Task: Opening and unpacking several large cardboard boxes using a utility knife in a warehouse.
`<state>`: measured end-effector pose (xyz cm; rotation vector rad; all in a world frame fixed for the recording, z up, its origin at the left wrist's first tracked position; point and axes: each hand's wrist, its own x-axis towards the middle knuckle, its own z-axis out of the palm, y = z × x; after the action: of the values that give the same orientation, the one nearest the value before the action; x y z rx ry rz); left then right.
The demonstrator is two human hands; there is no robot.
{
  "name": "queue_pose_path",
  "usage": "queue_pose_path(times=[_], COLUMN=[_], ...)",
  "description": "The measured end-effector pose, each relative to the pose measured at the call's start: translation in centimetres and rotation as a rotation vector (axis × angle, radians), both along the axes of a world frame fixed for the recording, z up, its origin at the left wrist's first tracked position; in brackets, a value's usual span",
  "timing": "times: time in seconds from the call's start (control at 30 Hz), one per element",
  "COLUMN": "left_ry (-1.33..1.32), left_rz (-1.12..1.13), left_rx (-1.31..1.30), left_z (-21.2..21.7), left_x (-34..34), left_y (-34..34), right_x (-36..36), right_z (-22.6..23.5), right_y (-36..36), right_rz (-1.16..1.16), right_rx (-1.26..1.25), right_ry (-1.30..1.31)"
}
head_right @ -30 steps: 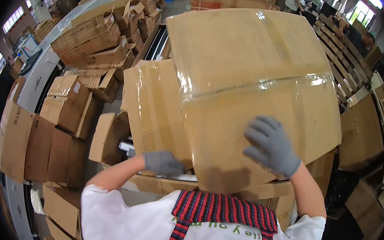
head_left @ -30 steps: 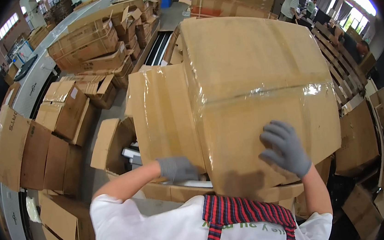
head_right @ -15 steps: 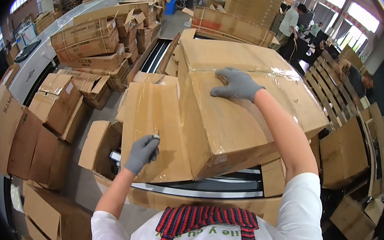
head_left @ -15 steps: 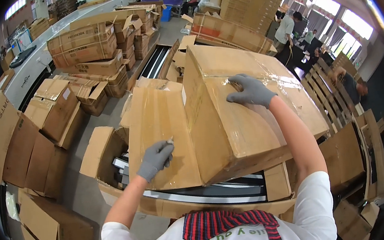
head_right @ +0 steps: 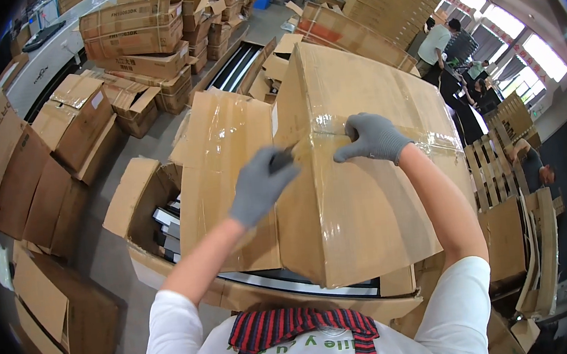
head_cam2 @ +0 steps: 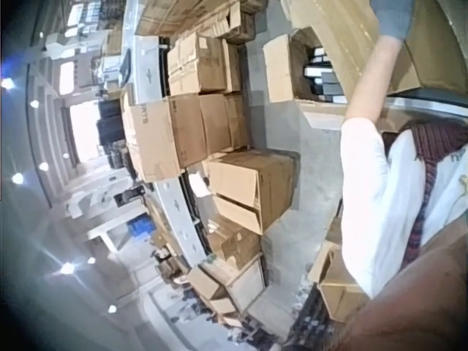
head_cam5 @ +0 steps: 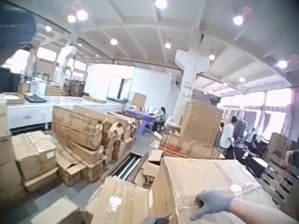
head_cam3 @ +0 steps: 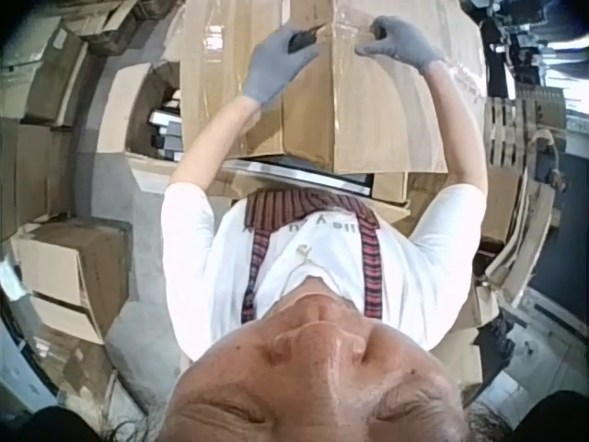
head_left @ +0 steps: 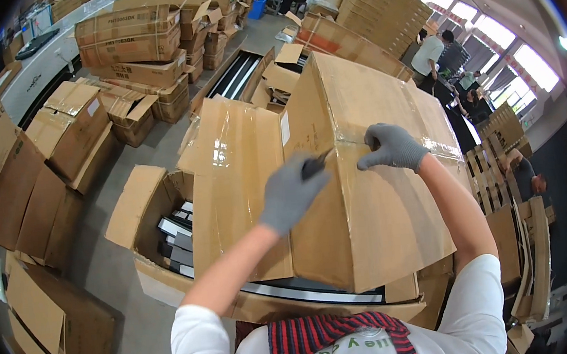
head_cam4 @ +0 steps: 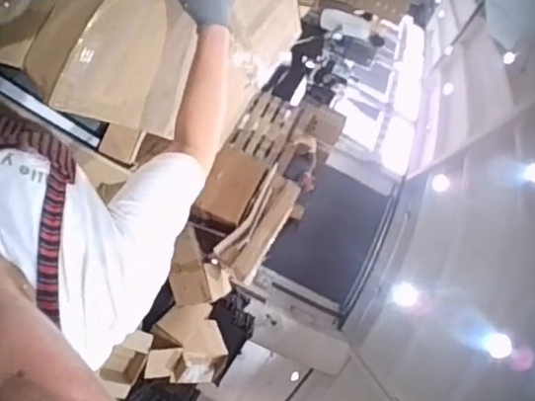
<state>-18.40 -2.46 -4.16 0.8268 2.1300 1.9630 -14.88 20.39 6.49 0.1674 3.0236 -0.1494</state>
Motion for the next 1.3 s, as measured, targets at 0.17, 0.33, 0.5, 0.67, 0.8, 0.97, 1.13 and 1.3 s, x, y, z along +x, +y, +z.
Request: queue_pose_path(times=[0.17,0.33,0.5,0.67,0.8,0.97,1.13,1.3], left_ry=[0.732,0.769,0.732,0.735,0.97,1.107,1.307,1.471], left_rz=[0.175,-0.102,-0.091,-0.09,0.039,-0.131,-0.022,0.11], left_rx=[0.012,-0.33,-0.378,-0.347,-0.621,-0.55,-0.632,-0.719], left_z=[2.4,5.0,4.7,4.5,5.7,8.3,7.7,11.5], left_x=[-5.8,-4.6,-4.8,-5.4,-5.9,0.6,2.2,1.2], left_y=[7.3,8.4,8.1,9.7,12.6,16.1,18.4,20.0], right_x=[3.4,6.2,10.0,22.4,28.6,36.1,44.1,48.1], right_z=[0.8,0.1,6.6,11.3,11.6,9.8,3.8,-7.6], right_y=[-3.6,-5.6,-9.9,-12.5,-14.7,-16.3,-16.9,-19.2], right_rz=[0.073,0.031,0.029,0.312,0.196,0.061,-0.009,-0.137], right_rx=[0.011,-0.103,0.031,-0.002,0.096,0.14,0.147,0.258], right_ry=[-0.07,-0.164,-0.449,-0.206,0.0,0.222,0.369,0.493])
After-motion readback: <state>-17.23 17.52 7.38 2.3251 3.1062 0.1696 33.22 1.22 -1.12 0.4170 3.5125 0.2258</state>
